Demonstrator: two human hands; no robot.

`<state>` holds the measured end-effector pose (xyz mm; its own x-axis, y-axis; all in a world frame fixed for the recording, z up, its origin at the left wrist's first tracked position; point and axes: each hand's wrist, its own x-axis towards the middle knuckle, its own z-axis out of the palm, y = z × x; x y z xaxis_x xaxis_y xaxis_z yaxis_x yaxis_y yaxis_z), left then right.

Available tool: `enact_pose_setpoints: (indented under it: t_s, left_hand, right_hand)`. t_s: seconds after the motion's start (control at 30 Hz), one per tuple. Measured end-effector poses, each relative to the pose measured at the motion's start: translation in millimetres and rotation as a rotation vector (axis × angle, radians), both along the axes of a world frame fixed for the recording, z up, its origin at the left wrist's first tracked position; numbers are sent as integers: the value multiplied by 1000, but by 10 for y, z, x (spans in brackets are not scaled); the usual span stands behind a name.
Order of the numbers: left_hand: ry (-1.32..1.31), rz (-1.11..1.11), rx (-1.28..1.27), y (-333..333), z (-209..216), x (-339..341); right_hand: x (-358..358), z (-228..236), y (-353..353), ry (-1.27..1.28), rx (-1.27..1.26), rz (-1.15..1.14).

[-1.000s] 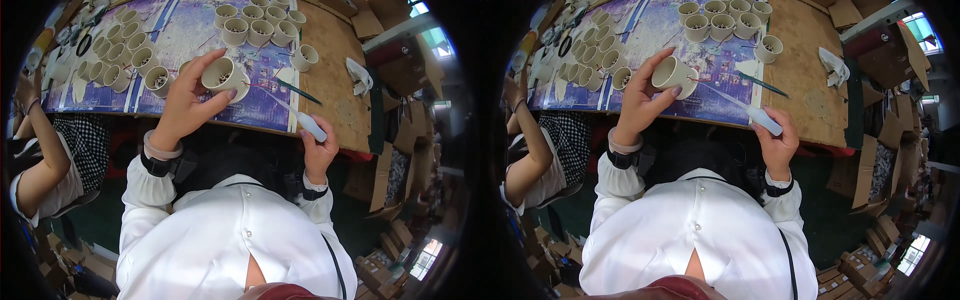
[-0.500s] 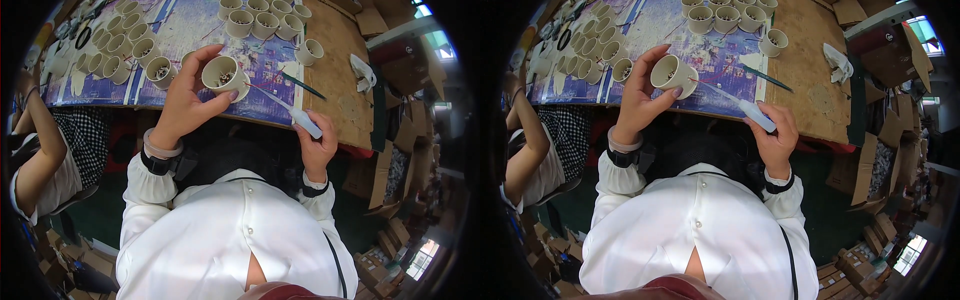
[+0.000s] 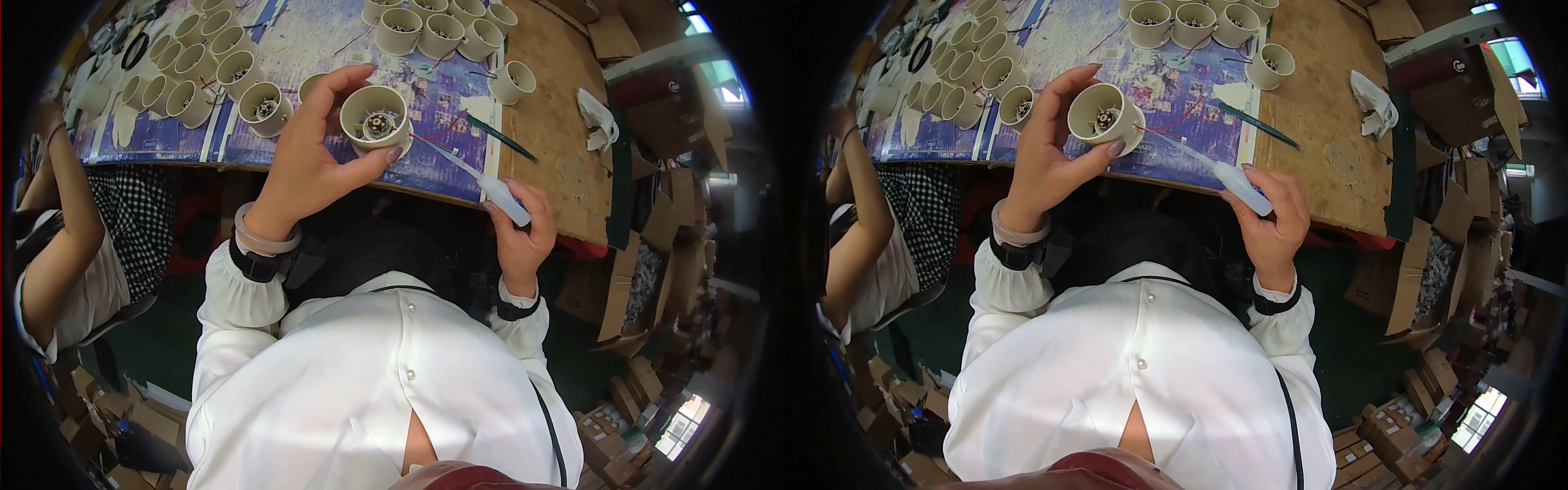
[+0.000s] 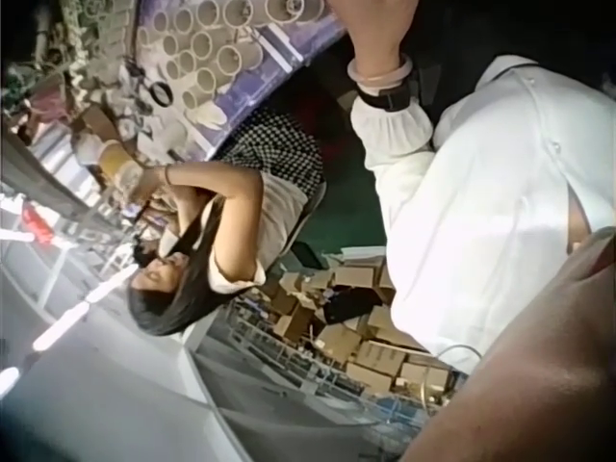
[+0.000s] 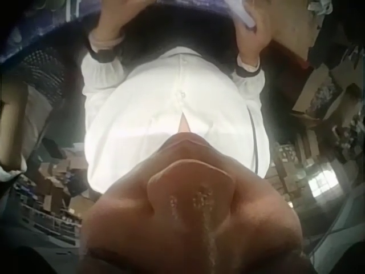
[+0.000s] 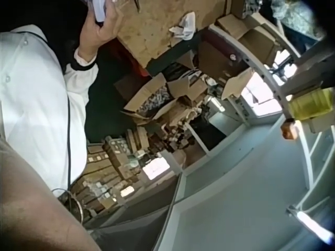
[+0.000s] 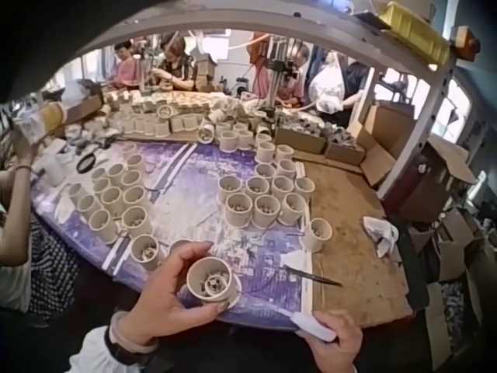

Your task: The person uses tweezers to pull wires through a plastic housing and then applies glue from a squeeze bottle to the internal components.

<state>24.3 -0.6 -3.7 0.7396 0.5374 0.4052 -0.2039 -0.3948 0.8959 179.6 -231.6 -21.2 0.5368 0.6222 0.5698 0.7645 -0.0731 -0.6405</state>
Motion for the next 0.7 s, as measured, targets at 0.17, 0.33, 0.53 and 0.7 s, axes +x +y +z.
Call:
enact_pose_setpoints:
  t_s: [0.17,0.33,0.53,0.7]
  left_hand:
    - [-3,12,89,-18,7,-14]
    - [-15,18,186,-51,44,-16]
    - [-46,-6,197,-49,15,-18]
    - [0,-9,200,-56,11,-52]
  right_hand:
    - [26,-21,-20,-25,-13,6]
    - [53,-26,-26,-43,23,-10]
    - [51,-17,-91,-65,-55,-6]
    - [27,13,-96,-155,-62,-10]
